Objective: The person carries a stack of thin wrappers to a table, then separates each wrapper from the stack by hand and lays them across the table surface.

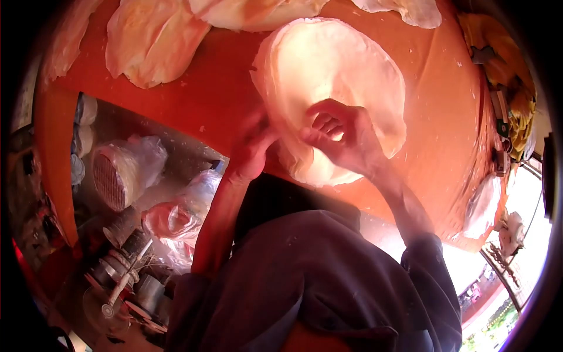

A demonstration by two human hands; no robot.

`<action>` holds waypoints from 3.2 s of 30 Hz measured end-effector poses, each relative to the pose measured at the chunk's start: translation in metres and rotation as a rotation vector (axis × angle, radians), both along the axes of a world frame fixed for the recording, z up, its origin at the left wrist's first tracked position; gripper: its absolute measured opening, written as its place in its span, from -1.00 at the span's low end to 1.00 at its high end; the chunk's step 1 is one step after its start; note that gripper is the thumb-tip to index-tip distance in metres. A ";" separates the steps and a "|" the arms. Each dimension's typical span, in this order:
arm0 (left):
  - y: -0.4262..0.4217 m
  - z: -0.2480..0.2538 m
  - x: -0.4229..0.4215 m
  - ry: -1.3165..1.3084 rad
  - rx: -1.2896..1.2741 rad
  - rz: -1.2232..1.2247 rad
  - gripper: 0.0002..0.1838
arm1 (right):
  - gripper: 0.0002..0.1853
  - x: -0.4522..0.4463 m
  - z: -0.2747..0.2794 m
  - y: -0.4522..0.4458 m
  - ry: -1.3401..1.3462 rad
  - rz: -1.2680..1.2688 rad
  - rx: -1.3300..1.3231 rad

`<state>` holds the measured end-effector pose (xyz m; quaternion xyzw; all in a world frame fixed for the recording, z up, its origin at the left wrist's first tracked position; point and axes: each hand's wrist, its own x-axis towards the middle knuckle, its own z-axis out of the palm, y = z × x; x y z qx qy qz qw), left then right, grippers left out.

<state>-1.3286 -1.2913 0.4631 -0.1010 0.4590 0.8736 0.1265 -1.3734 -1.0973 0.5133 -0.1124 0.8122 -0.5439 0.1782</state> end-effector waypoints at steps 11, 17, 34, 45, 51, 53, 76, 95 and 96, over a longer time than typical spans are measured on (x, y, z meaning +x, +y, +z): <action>0.011 0.011 -0.001 0.051 -0.144 -0.026 -0.64 | -0.55 -0.002 0.000 -0.021 0.404 -0.014 0.235; 0.018 0.014 -0.005 0.022 -0.518 0.005 -0.54 | -0.61 -0.011 -0.009 -0.017 0.324 -0.048 0.257; -0.028 -0.081 0.002 -0.285 0.006 0.073 -0.35 | -0.89 -0.068 0.072 0.145 -0.059 -0.375 0.043; -0.019 -0.068 -0.004 -0.234 -0.039 0.132 -0.40 | -0.78 -0.322 0.257 0.250 0.572 -0.154 1.182; -0.021 -0.082 0.003 -0.238 -0.071 0.116 -0.40 | -0.78 -0.388 0.188 0.110 1.243 -0.007 0.962; -0.025 -0.080 0.006 -0.231 -0.071 0.103 -0.40 | -0.72 -0.366 0.132 0.064 1.313 0.079 0.681; 0.004 -0.007 -0.002 -0.042 -0.174 0.099 -0.60 | -0.77 0.000 -0.024 -0.009 0.059 -0.081 0.120; -0.056 -0.039 0.069 -0.125 -0.177 0.142 -0.36 | -0.75 -0.189 0.221 0.272 0.554 -0.176 0.675; -0.063 -0.039 0.078 -0.187 -0.075 0.198 -0.38 | -0.72 -0.197 0.240 0.270 0.585 -0.194 0.718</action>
